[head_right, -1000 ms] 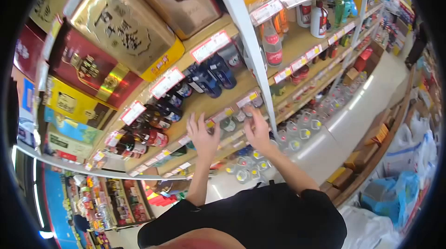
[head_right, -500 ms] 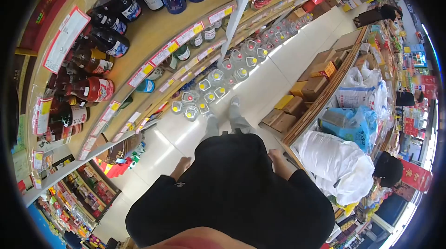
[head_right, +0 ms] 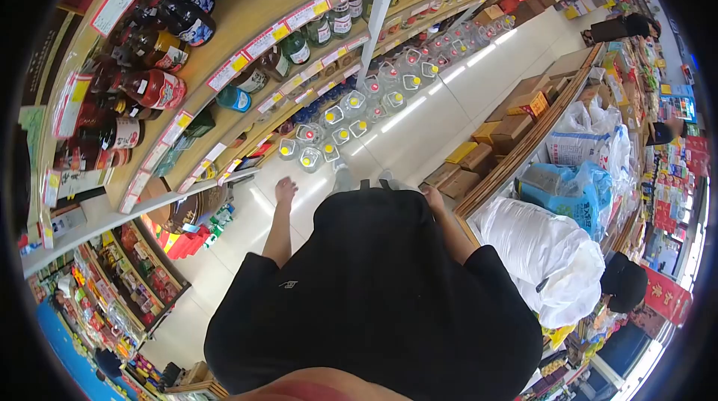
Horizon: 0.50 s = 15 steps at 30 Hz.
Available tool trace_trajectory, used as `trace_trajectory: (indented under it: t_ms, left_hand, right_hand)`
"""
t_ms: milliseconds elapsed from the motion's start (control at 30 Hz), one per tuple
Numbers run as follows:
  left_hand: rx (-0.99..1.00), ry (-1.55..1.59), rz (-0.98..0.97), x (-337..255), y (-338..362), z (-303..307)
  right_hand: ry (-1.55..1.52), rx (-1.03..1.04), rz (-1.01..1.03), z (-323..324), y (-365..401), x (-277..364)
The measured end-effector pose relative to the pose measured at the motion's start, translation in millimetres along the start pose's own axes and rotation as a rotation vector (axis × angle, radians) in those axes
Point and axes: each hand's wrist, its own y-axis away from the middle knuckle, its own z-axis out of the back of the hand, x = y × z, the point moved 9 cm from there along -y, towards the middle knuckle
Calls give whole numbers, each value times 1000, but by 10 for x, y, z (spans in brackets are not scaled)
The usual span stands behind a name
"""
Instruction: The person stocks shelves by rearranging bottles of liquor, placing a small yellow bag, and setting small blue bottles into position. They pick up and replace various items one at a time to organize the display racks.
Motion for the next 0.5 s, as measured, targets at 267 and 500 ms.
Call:
trace_trajectory:
  t_ms: [267, 500]
  left_hand:
    - [324, -603, -154, -31, 587, -1408]
    - [276, -990, -158, -275, 1713, -1096]
  right_hand:
    - [-781, -127, -254, 164, 22, -166]
    - [-971, -382, -852, -192, 476, -2367]
